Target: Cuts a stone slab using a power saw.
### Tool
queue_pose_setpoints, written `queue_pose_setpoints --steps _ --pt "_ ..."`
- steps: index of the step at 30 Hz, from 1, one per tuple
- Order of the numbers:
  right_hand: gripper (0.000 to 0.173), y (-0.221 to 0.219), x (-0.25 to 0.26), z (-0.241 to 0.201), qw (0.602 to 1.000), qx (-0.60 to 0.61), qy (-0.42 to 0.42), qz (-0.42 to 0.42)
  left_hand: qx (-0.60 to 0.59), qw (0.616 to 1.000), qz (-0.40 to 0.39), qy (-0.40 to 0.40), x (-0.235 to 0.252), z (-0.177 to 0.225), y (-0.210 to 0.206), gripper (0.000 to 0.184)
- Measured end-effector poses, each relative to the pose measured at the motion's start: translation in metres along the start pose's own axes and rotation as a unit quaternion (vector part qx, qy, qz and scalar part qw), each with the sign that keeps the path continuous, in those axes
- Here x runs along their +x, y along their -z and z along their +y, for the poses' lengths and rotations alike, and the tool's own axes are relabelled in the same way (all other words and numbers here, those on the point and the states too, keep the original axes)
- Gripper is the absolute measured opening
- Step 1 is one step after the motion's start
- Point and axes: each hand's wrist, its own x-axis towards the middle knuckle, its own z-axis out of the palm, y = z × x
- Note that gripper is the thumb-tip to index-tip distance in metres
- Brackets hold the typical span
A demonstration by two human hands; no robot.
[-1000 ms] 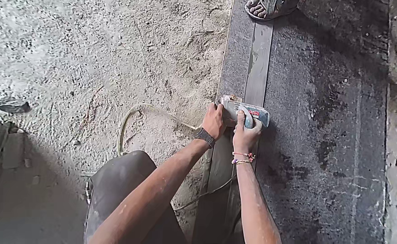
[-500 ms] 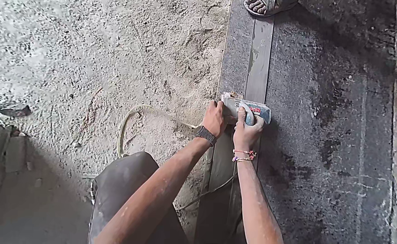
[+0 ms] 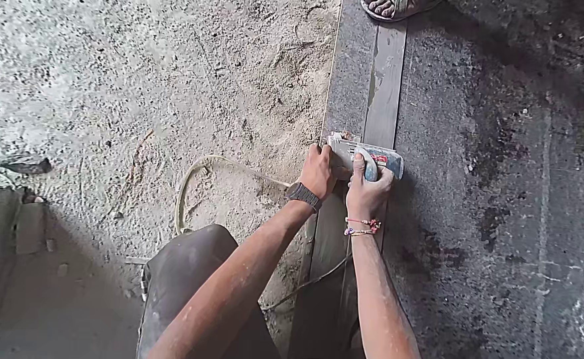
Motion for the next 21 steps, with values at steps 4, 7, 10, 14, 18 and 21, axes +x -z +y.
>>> queue_pose_setpoints --steps 4,7,10,14,18,21 --pt "0.059 -0.001 0.002 -0.003 1.000 0.004 -0.004 0.005 -0.003 1.000 0.006 -0.003 0.003 -0.001 -0.001 0.050" --pt "0.060 -0.002 0.004 -0.005 1.000 0.003 -0.013 0.008 -0.002 1.000 0.016 -0.011 0.005 -0.001 -0.002 0.050" --pt "0.061 -0.003 0.005 -0.006 1.000 -0.004 -0.017 0.004 0.008 1.000 0.003 -0.012 0.010 -0.002 -0.001 0.051" --pt "0.061 -0.005 0.009 -0.006 1.000 0.000 -0.014 0.004 -0.003 1.000 -0.023 0.004 0.015 0.001 0.004 0.056" --pt "0.062 -0.006 0.011 -0.007 1.000 -0.002 -0.018 0.002 -0.014 0.999 -0.032 0.017 0.019 0.003 0.006 0.059" --pt "0.063 -0.006 0.013 -0.007 1.000 0.002 -0.020 -0.003 -0.006 0.999 -0.030 0.014 0.021 0.003 0.006 0.057"
